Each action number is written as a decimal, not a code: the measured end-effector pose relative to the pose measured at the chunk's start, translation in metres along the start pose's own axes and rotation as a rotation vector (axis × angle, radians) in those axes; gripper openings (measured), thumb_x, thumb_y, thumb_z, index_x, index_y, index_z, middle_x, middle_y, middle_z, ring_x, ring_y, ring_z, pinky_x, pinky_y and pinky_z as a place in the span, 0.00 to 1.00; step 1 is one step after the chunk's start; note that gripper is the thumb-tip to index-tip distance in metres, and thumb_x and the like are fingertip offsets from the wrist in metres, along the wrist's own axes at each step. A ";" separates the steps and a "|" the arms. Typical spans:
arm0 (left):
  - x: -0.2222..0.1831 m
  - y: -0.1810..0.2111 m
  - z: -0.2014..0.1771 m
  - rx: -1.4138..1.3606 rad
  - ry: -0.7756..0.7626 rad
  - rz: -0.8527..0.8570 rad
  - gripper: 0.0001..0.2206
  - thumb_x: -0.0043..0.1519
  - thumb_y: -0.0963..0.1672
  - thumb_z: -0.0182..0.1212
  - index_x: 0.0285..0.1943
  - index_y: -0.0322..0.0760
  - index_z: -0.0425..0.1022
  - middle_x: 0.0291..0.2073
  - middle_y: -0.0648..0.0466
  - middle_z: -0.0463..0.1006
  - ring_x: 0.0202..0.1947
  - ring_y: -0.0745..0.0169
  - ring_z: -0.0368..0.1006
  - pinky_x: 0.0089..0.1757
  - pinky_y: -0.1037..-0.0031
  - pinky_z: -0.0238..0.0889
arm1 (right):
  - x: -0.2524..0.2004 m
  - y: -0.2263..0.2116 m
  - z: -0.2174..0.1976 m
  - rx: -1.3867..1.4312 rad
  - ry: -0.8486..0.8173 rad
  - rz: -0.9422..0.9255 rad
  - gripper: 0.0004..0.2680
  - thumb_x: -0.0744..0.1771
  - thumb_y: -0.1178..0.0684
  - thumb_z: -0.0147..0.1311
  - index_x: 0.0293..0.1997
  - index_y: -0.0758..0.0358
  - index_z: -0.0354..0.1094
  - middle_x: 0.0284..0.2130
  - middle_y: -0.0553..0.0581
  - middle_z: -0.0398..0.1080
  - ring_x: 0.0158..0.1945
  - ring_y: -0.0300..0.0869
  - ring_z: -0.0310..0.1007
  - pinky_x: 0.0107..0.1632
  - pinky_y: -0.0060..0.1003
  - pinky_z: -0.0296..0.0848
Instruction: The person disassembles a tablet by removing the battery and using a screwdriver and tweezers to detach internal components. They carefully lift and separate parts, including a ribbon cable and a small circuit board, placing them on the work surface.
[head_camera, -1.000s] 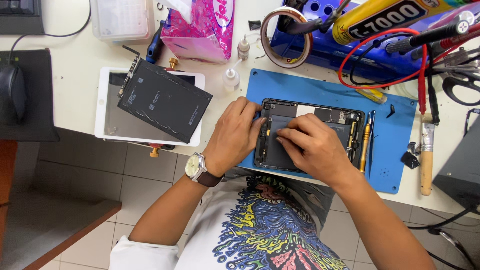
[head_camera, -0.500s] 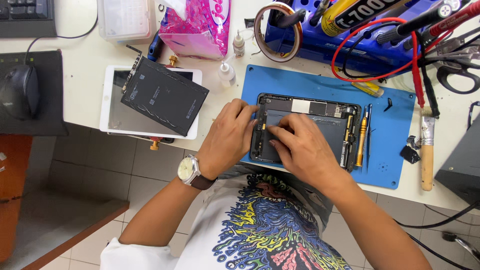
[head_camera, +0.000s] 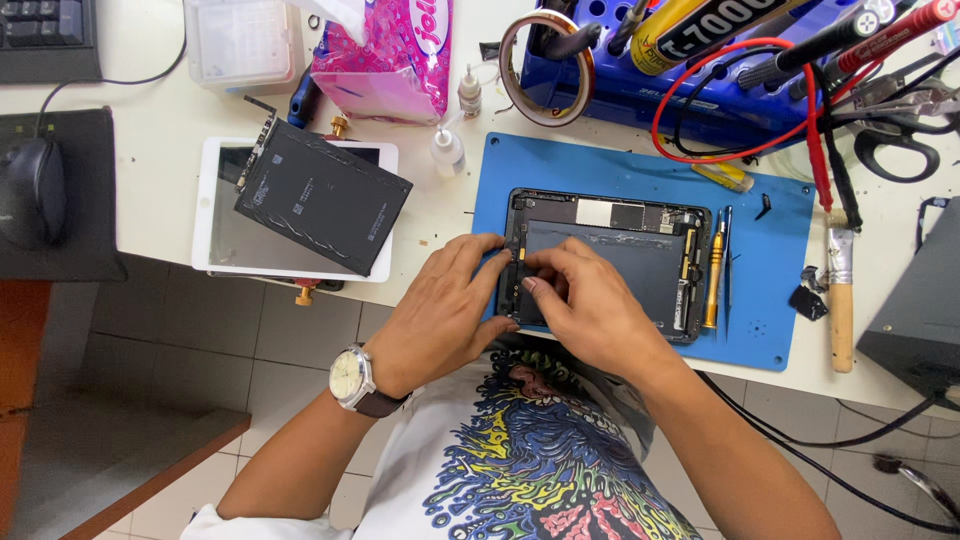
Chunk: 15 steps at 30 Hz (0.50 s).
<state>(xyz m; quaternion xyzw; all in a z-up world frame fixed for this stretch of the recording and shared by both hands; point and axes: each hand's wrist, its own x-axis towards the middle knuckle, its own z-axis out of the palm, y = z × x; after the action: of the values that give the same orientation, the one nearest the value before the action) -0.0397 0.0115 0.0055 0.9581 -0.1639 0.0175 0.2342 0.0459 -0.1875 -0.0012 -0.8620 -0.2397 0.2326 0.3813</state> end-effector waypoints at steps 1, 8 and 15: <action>-0.001 0.000 0.001 -0.002 0.002 0.003 0.32 0.56 0.47 0.71 0.67 0.25 0.66 0.60 0.38 0.67 0.65 0.36 0.61 0.61 0.56 0.56 | 0.000 -0.004 -0.002 -0.003 0.003 0.002 0.10 0.67 0.53 0.56 0.52 0.57 0.77 0.33 0.57 0.72 0.36 0.51 0.76 0.39 0.45 0.73; -0.008 -0.002 0.007 -0.009 0.047 0.008 0.30 0.60 0.48 0.68 0.67 0.25 0.67 0.60 0.39 0.68 0.66 0.38 0.63 0.63 0.56 0.55 | 0.006 -0.020 0.003 -0.024 0.050 0.114 0.09 0.66 0.55 0.55 0.48 0.62 0.78 0.28 0.56 0.76 0.29 0.44 0.77 0.34 0.38 0.74; -0.008 -0.010 0.012 0.031 0.071 0.050 0.29 0.60 0.50 0.67 0.67 0.28 0.68 0.57 0.41 0.69 0.65 0.39 0.64 0.61 0.57 0.57 | 0.006 -0.013 0.013 -0.052 0.212 0.026 0.10 0.64 0.56 0.61 0.48 0.64 0.76 0.28 0.58 0.74 0.27 0.46 0.78 0.32 0.41 0.74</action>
<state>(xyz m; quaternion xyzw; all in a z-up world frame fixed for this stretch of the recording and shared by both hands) -0.0448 0.0167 -0.0102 0.9560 -0.1791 0.0597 0.2245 0.0399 -0.1694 0.0001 -0.8944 -0.1928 0.1388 0.3789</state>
